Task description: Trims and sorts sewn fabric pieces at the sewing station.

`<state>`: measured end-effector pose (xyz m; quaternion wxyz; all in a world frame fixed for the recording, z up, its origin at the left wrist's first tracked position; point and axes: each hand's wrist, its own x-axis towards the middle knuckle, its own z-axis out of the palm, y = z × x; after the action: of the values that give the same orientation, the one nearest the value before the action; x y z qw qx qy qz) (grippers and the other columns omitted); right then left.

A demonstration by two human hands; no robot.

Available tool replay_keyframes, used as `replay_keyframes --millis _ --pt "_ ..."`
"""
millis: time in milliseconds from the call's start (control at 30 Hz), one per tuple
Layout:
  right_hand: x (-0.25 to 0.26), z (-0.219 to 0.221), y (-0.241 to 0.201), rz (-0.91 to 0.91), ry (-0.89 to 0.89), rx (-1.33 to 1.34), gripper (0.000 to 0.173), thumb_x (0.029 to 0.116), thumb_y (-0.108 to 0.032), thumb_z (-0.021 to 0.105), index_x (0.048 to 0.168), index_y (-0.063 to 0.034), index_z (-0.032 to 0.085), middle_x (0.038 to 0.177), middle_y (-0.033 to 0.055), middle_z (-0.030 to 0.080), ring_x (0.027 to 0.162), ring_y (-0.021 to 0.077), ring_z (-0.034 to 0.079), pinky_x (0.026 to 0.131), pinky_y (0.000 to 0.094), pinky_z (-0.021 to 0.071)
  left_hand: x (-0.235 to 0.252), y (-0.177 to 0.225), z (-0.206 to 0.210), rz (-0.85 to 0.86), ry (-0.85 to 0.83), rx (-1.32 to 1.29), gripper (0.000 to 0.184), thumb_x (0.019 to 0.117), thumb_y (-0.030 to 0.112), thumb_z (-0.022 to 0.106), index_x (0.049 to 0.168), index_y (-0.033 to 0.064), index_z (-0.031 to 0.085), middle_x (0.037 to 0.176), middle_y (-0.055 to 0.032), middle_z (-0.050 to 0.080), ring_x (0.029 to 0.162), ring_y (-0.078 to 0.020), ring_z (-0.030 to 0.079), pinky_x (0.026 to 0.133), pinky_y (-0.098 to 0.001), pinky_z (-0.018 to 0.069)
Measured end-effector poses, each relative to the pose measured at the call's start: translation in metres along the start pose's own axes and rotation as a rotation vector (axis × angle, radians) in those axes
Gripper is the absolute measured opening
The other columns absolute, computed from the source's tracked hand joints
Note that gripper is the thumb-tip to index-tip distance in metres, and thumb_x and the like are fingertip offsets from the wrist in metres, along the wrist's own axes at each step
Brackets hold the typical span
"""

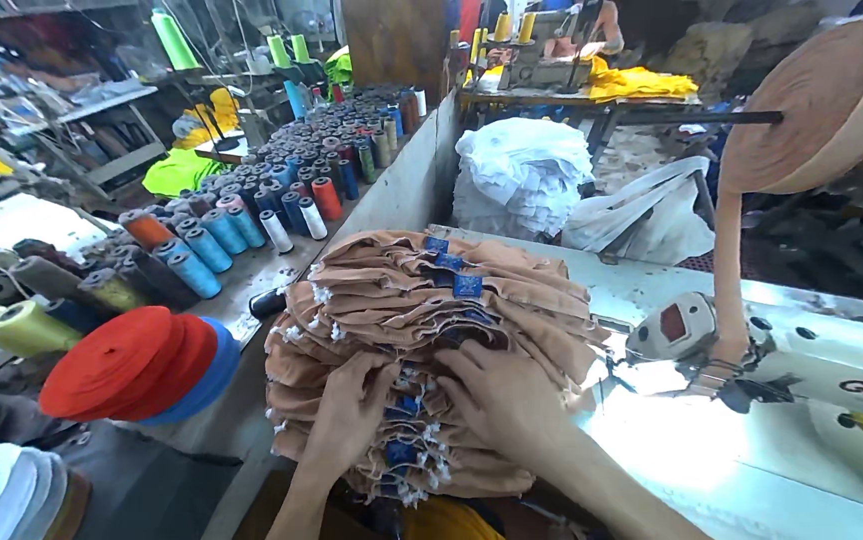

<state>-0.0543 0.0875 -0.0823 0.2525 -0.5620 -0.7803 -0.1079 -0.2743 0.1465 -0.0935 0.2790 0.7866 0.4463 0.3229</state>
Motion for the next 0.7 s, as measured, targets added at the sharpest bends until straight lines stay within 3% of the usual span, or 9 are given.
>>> replay_keyframes --millis 133,233,533,700 --pt "0.008 0.019 -0.013 -0.054 0.085 -0.082 0.023 0.0983 -0.026 0.058 0.112 -0.0154 0.074 0.093 0.0075 0.07 0.071 0.026 0.069 0.057 0.0403 0.0566 -0.01 0.001 0.01 -0.01 0.144 -0.129 0.022 0.1009 0.027 0.06 0.106 0.0101 0.072 0.096 0.0034 0.071 0.08 0.0015 0.065 0.071 -0.0156 0.0548" --pt "0.015 0.028 -0.02 -0.084 0.121 -0.09 0.02 0.0977 -0.021 0.058 0.109 -0.0162 0.074 0.09 0.0051 0.07 0.071 0.0242 0.068 0.057 0.0383 0.0558 -0.015 0.0 0.018 0.037 0.204 -0.12 0.019 0.0997 0.024 0.062 0.104 0.0093 0.073 0.095 0.0026 0.07 0.078 0.0012 0.065 0.069 -0.0151 0.056" --pt "0.038 0.028 -0.016 -0.114 0.069 -0.076 0.013 0.0955 -0.016 0.059 0.098 -0.0127 0.071 0.085 0.0077 0.069 0.064 0.0273 0.068 0.05 0.0433 0.0535 -0.015 -0.008 0.009 0.109 0.244 0.005 0.018 0.0983 0.023 0.064 0.102 0.0089 0.073 0.097 0.0011 0.07 0.087 -0.0001 0.067 0.079 -0.0163 0.0568" --pt "0.05 0.016 -0.003 -0.016 0.067 -0.064 0.02 0.0978 -0.022 0.061 0.109 -0.0092 0.072 0.094 0.0128 0.071 0.07 0.0327 0.07 0.054 0.0493 0.0562 -0.018 -0.018 0.003 0.106 0.287 0.052 0.015 0.0973 0.019 0.064 0.102 0.0081 0.074 0.097 0.0 0.071 0.086 -0.0009 0.068 0.078 -0.0174 0.0583"
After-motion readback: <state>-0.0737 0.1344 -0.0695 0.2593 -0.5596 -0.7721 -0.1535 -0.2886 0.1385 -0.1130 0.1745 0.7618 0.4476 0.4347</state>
